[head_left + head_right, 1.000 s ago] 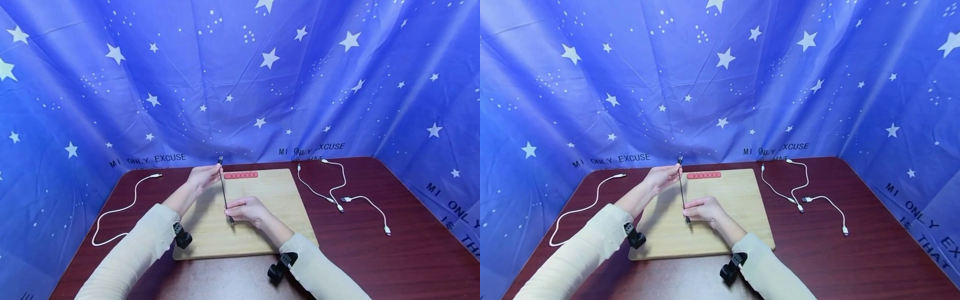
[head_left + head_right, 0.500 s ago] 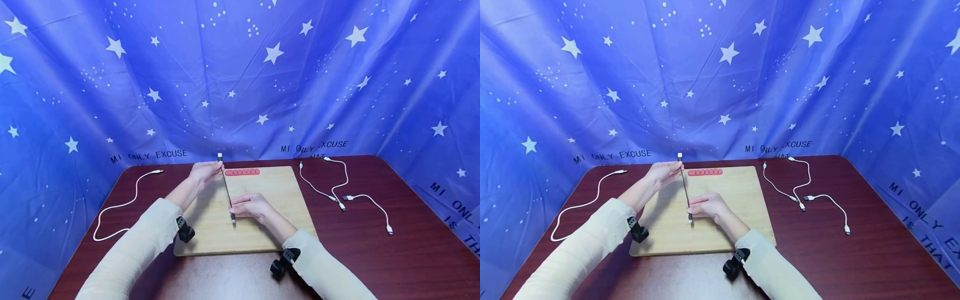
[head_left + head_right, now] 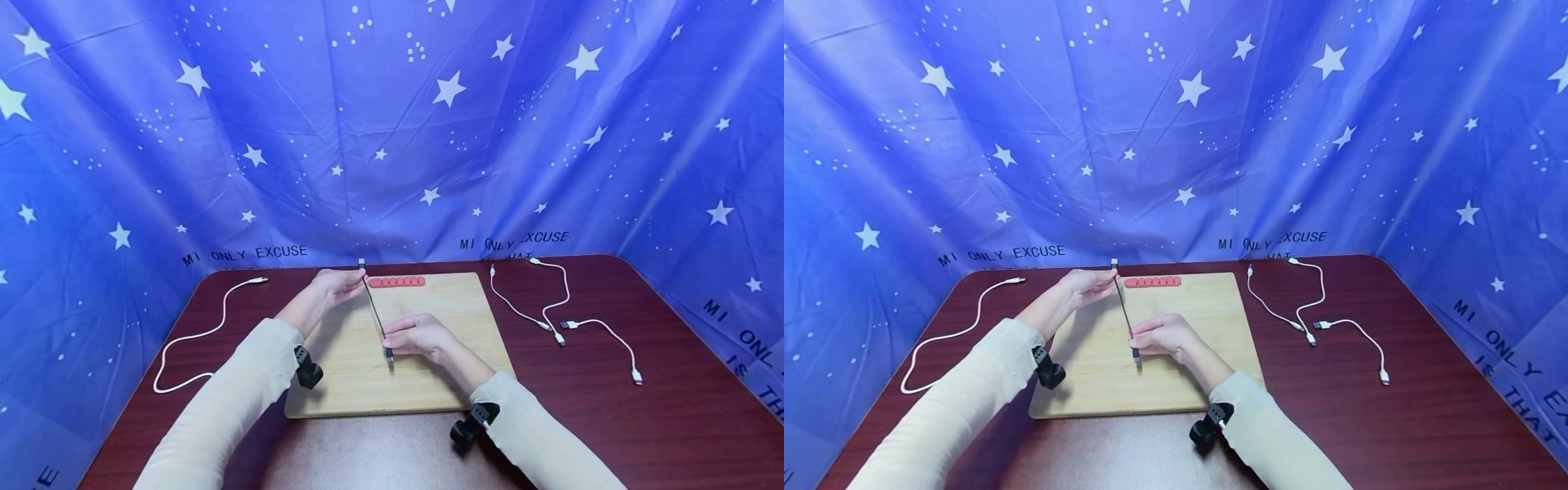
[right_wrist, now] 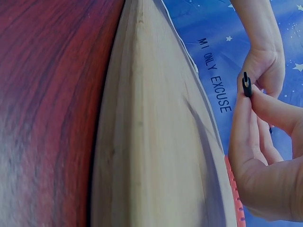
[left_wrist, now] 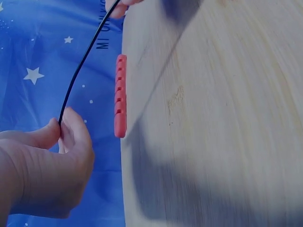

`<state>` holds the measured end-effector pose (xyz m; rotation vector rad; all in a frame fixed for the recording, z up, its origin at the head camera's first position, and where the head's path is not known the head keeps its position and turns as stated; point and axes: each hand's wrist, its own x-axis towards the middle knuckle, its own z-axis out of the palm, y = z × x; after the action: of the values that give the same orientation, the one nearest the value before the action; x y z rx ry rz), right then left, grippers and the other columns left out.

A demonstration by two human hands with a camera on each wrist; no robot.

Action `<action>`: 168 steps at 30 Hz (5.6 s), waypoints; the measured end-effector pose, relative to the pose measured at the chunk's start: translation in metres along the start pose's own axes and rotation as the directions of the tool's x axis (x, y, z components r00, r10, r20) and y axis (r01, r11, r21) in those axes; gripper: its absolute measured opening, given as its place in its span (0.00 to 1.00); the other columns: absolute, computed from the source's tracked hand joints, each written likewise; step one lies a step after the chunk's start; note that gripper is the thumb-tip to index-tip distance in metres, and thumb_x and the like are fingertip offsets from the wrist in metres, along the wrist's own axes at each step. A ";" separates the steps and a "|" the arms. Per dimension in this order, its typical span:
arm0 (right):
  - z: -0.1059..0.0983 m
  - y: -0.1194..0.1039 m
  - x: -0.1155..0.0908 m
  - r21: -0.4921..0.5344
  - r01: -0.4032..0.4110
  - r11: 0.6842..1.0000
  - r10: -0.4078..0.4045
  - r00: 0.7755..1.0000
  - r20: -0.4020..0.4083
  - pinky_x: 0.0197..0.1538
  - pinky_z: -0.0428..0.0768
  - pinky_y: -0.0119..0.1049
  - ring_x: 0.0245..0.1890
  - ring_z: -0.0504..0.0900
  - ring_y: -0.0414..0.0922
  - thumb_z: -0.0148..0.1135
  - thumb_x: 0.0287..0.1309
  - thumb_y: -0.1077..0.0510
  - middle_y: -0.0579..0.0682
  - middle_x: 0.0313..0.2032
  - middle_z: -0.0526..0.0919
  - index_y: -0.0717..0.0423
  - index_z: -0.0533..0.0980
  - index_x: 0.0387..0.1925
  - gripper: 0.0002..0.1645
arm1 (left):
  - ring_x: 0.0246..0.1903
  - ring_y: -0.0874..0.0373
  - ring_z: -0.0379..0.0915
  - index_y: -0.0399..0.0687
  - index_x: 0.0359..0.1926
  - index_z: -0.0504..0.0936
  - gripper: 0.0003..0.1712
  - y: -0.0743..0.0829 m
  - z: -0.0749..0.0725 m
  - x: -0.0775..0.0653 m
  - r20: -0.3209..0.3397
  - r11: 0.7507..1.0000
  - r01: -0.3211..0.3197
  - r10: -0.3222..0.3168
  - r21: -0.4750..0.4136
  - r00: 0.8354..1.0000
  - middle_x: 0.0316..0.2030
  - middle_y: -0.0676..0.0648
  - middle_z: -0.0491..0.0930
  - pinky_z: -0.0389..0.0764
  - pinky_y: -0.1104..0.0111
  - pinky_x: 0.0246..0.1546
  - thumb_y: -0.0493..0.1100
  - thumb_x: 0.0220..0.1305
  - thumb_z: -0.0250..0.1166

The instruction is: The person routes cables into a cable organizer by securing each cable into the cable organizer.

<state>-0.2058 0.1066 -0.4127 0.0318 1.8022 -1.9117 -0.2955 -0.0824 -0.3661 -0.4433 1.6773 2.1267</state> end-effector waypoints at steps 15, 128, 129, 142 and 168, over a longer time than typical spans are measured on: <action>-0.010 0.000 -0.004 -0.019 -0.011 1.000 0.011 1.000 -0.005 0.50 0.86 0.40 0.28 0.85 0.37 0.60 0.54 0.75 0.43 0.24 0.85 0.78 0.71 0.54 0.24 | 0.31 0.59 0.82 0.29 0.59 0.73 0.23 0.000 0.002 0.011 0.034 0.993 -0.031 0.028 0.112 0.999 0.41 0.39 0.86 0.85 0.67 0.50 0.27 0.62 0.60; 0.016 0.000 0.022 -0.261 0.023 0.965 -0.118 0.927 -0.357 0.31 0.87 0.32 0.21 0.86 0.40 0.71 0.40 0.73 0.58 0.25 0.88 0.70 0.83 0.32 0.12 | 0.44 0.53 0.80 0.43 0.36 0.89 0.12 -0.011 0.016 0.077 0.074 0.496 -0.287 0.405 0.820 0.912 0.35 0.44 0.89 0.78 0.64 0.57 0.41 0.48 0.74; 0.016 0.000 0.021 -0.265 0.024 0.964 -0.121 0.927 -0.354 0.31 0.87 0.32 0.21 0.86 0.40 0.71 0.40 0.73 0.59 0.26 0.88 0.70 0.83 0.32 0.12 | 0.44 0.53 0.80 0.42 0.36 0.89 0.12 -0.011 0.017 0.076 0.070 0.495 -0.287 0.410 0.821 0.909 0.35 0.44 0.89 0.78 0.64 0.57 0.41 0.48 0.74; 0.021 -0.004 0.014 -0.213 0.005 0.977 -0.072 0.949 -0.308 0.32 0.88 0.34 0.21 0.85 0.39 0.69 0.47 0.72 0.65 0.33 0.87 0.72 0.82 0.37 0.12 | 0.23 0.66 0.80 0.38 0.42 0.86 0.12 -0.011 0.001 0.072 0.020 0.648 -0.273 0.369 0.711 0.929 0.38 0.40 0.88 0.82 0.76 0.27 0.39 0.58 0.68; 0.029 -0.008 0.006 -0.185 0.096 0.978 -0.139 0.960 -0.241 0.42 0.88 0.40 0.33 0.88 0.47 0.66 0.54 0.66 0.66 0.42 0.86 0.71 0.79 0.46 0.17 | 0.55 0.45 0.76 0.41 0.45 0.85 0.17 0.014 -0.120 0.055 -0.144 0.548 -0.174 0.488 0.818 0.861 0.51 0.38 0.83 0.76 0.60 0.60 0.47 0.60 0.65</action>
<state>-0.2048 0.0774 -0.4038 0.1164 2.1788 -1.8959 -0.3496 -0.1963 -0.4087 -0.2310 2.8950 1.2781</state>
